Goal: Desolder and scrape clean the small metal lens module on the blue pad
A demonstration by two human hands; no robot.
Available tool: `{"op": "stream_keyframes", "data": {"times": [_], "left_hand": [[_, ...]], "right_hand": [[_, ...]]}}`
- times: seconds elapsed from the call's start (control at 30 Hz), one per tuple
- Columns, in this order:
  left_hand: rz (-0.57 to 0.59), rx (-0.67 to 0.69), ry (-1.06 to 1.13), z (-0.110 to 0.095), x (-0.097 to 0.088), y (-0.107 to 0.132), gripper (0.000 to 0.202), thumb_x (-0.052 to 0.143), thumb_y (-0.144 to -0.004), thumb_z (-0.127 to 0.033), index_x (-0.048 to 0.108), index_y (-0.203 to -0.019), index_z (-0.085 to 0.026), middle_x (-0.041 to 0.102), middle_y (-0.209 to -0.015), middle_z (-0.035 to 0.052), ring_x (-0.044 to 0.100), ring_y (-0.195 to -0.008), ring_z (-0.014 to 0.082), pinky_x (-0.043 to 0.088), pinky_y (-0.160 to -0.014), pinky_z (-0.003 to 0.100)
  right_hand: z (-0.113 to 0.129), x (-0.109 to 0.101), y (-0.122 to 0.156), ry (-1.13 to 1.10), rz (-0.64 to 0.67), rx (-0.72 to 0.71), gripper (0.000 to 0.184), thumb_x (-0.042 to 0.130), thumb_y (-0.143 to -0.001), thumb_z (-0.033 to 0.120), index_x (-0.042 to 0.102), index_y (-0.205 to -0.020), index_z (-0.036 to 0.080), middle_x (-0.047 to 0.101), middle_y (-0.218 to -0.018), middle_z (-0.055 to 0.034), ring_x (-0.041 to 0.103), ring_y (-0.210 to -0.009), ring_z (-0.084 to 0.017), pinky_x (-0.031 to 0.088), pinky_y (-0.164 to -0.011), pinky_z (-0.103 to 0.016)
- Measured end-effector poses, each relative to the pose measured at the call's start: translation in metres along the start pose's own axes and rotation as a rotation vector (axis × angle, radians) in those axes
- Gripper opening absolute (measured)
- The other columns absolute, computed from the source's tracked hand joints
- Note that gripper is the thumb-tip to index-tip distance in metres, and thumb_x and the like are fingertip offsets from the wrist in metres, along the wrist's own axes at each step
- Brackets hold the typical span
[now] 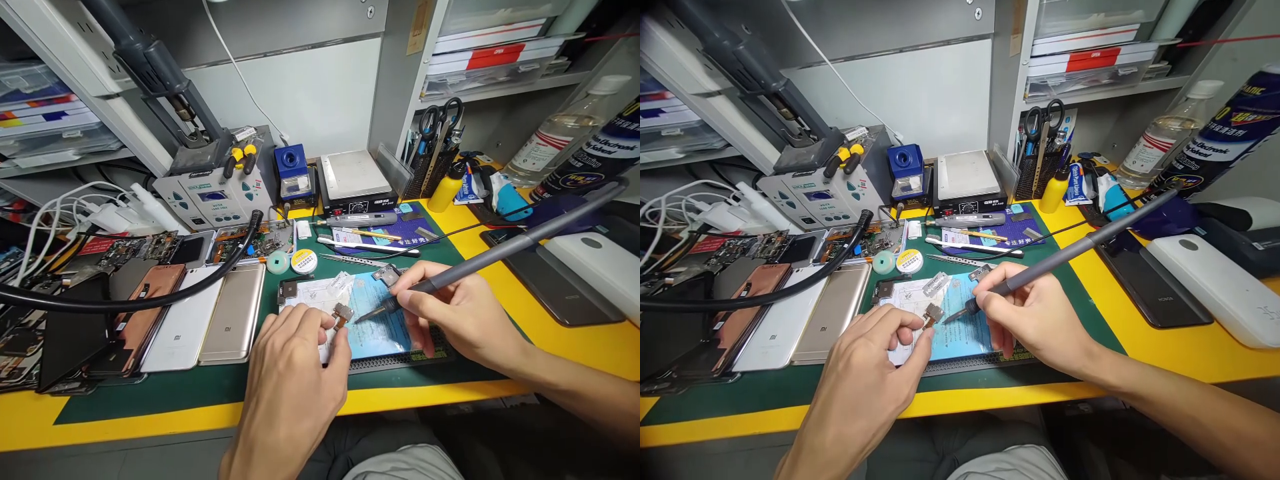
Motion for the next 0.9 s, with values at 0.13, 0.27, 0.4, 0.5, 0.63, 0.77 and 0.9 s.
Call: {"op": "stream_keyframes", "data": {"times": [0.13,0.27,0.4,0.5,0.63,0.77,0.9], "left_hand": [[0.002,0.004,0.008,0.002,0.000,0.002,0.009,0.062,-0.097,-0.018,0.063,-0.089,-0.023,0.063,-0.078,-0.0018,0.061,-0.075,0.0204,0.043,-0.069,0.035],[-0.046,0.026,0.047,-0.004,-0.002,0.005,0.009,0.059,-0.099,-0.015,0.065,-0.096,-0.021,0.064,-0.087,0.0021,0.060,-0.079,0.0210,0.044,-0.070,0.035],[-0.082,0.177,0.073,-0.023,-0.002,0.012,0.018,0.056,-0.097,-0.006,0.070,-0.100,-0.017,0.061,-0.085,0.0039,0.056,-0.080,0.0206,0.043,-0.073,0.036],[-0.106,0.233,0.044,-0.031,-0.002,0.015,0.022,0.058,-0.094,-0.005,0.073,-0.108,-0.013,0.060,-0.084,0.0052,0.054,-0.079,0.0211,0.041,-0.070,0.037],[-0.118,0.282,-0.015,-0.035,-0.001,0.018,0.023,0.062,-0.092,-0.006,0.075,-0.111,-0.009,0.059,-0.082,0.0070,0.049,-0.077,0.0216,0.037,-0.068,0.039],[-0.126,0.282,-0.007,-0.032,-0.002,0.023,0.021,0.063,-0.091,-0.004,0.075,-0.109,-0.007,0.059,-0.082,0.0073,0.048,-0.077,0.0211,0.035,-0.068,0.039],[-0.125,0.286,0.002,-0.030,-0.003,0.025,0.022,0.064,-0.091,-0.005,0.074,-0.110,-0.007,0.058,-0.083,0.0077,0.049,-0.078,0.0213,0.035,-0.068,0.039]], "right_hand": [[-0.003,-0.003,-0.002,-0.055,-0.002,-0.001,0.018,0.079,-0.092,0.033,0.066,-0.086,0.021,0.064,-0.046,0.0054,0.062,-0.034,-0.014,0.049,-0.031,-0.018],[-0.004,-0.004,-0.006,-0.115,-0.005,0.022,0.021,0.079,-0.092,0.035,0.065,-0.085,0.021,0.061,-0.045,0.0064,0.060,-0.032,-0.014,0.048,-0.030,-0.019],[-0.005,-0.004,-0.008,-0.154,-0.014,0.037,0.021,0.080,-0.091,0.034,0.065,-0.084,0.021,0.060,-0.046,0.0076,0.059,-0.030,-0.013,0.046,-0.031,-0.018],[-0.006,-0.005,-0.008,-0.168,-0.016,0.040,0.020,0.080,-0.091,0.034,0.066,-0.086,0.021,0.061,-0.046,0.0071,0.059,-0.031,-0.013,0.044,-0.030,-0.017],[-0.007,-0.005,-0.006,-0.179,-0.006,0.044,0.019,0.080,-0.092,0.034,0.066,-0.087,0.021,0.060,-0.044,0.0070,0.059,-0.030,-0.013,0.043,-0.031,-0.016],[-0.006,-0.005,-0.006,-0.180,0.001,0.041,0.018,0.078,-0.093,0.032,0.065,-0.087,0.021,0.062,-0.045,0.0066,0.060,-0.031,-0.013,0.045,-0.032,-0.017],[-0.005,-0.005,-0.006,-0.174,0.001,0.037,0.017,0.077,-0.093,0.030,0.065,-0.086,0.020,0.060,-0.045,0.0068,0.059,-0.031,-0.013,0.044,-0.032,-0.017]]}}
Point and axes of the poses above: each hand's wrist, its own y-axis away from the middle knuckle, its own x-axis out of the palm, z = x × y, the point moved 8 cm from there along -y, towards the middle knuckle
